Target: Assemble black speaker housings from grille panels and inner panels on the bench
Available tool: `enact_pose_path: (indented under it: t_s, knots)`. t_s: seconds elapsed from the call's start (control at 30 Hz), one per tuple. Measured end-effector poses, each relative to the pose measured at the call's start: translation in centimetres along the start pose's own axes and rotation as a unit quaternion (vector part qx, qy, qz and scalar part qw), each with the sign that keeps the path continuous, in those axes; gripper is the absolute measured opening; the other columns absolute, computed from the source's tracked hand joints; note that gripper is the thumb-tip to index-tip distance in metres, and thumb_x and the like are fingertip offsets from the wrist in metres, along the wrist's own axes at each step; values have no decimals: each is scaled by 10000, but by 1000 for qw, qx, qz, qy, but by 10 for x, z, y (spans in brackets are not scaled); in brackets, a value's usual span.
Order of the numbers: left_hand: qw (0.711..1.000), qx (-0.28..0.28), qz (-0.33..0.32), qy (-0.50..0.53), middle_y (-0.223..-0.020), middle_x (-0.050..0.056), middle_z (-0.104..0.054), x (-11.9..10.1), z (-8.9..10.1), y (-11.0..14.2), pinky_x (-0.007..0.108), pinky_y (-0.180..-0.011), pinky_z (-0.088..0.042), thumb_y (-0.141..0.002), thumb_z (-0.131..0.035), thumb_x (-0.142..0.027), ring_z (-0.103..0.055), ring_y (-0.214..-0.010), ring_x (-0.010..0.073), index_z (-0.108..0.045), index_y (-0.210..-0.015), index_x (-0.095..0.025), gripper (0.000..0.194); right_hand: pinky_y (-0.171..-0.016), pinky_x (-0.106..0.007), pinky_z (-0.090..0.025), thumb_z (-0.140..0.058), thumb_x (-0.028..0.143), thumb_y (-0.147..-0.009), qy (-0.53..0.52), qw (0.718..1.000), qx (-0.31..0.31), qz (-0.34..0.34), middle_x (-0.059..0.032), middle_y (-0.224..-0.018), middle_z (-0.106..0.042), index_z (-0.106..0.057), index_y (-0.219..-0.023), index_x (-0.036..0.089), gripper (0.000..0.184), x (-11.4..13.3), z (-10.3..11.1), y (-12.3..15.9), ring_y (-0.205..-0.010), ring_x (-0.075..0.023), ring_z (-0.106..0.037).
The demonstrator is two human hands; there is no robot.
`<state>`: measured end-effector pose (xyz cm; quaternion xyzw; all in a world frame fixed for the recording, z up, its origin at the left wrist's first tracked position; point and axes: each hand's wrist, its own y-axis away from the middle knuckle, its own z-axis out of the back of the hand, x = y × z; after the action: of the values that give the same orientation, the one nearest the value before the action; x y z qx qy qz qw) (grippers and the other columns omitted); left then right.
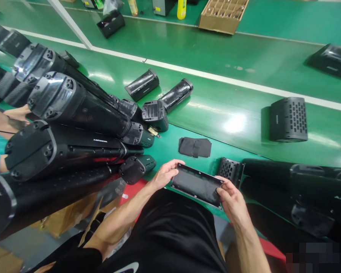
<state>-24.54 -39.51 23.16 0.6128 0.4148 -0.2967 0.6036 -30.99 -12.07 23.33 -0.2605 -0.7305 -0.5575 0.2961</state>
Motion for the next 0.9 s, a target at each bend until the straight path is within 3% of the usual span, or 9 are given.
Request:
enact_pose_path:
  t_s: [0.4, 0.53, 0.6, 0.67, 0.73, 0.8, 0.9]
  knots:
    - [999, -7, 13, 39, -780, -27, -511, 4, -1, -2, 250, -680, -326, -836, -587, -241, -400, -694, 124, -665, -1295, -180, 469, -723, -304, -576, -901, 403, -680, -19, 1000, -4, -13, -37, -948, -762, -784, -1058, 262, 420, 7, -4, 1, -786, -203, -702]
    - [976, -11, 30, 215, -885, 21, -624, 8, -2, -2, 272, -733, -425, -863, -682, -418, -525, -739, 144, -622, -1351, -186, 544, -731, -369, -604, -886, 440, -697, -25, 1000, -2, -9, -53, -973, -775, -795, -1043, 274, 395, 14, -6, -1, -814, -251, -731]
    - [940, 12, 17, 339, -1090, 89, -681, 8, -5, -3, 338, -846, -487, -857, -677, -632, -628, -905, 205, -586, -1394, -205, 692, -749, -405, -614, -883, 434, -699, -40, 999, -3, -4, -67, -987, -781, -798, -1045, 273, 392, 19, -11, -5, -843, -279, -741]
    - [910, 66, -30, 407, -1286, 129, -662, 7, -11, -5, 418, -964, -491, -745, -726, -779, -644, -1102, 276, -540, -1457, -249, 907, -784, -434, -618, -874, 425, -707, -54, 999, -6, 6, -78, -1015, -786, -798, -1046, 275, 379, 23, -20, -12, -877, -299, -748]
    - [902, 146, -74, 399, -1388, 136, -634, 5, -18, -11, 471, -1044, -462, -597, -882, -716, -608, -1241, 325, -515, -1492, -289, 1058, -822, -450, -613, -857, 423, -729, -54, 998, -4, 23, -71, -1028, -789, -794, -1048, 290, 352, 25, -30, -19, -896, -301, -749]
    - [909, 192, -95, 358, -1384, 134, -652, 1, -25, -20, 499, -1088, -436, -556, -976, -546, -581, -1307, 346, -548, -1473, -288, 1044, -852, -460, -602, -838, 426, -754, -46, 998, 15, 33, -58, -1028, -786, -785, -1060, 304, 333, 29, -37, -24, -902, -293, -744]
    - [915, 162, -118, 351, -1296, 128, -708, -6, -31, -33, 520, -1105, -430, -624, -958, -487, -580, -1321, 357, -642, -1381, -251, 854, -804, -451, -599, -832, 450, -766, -7, 997, 81, 14, -81, -1072, -772, -765, -1146, 298, 415, 48, -34, -33, -868, -280, -729]
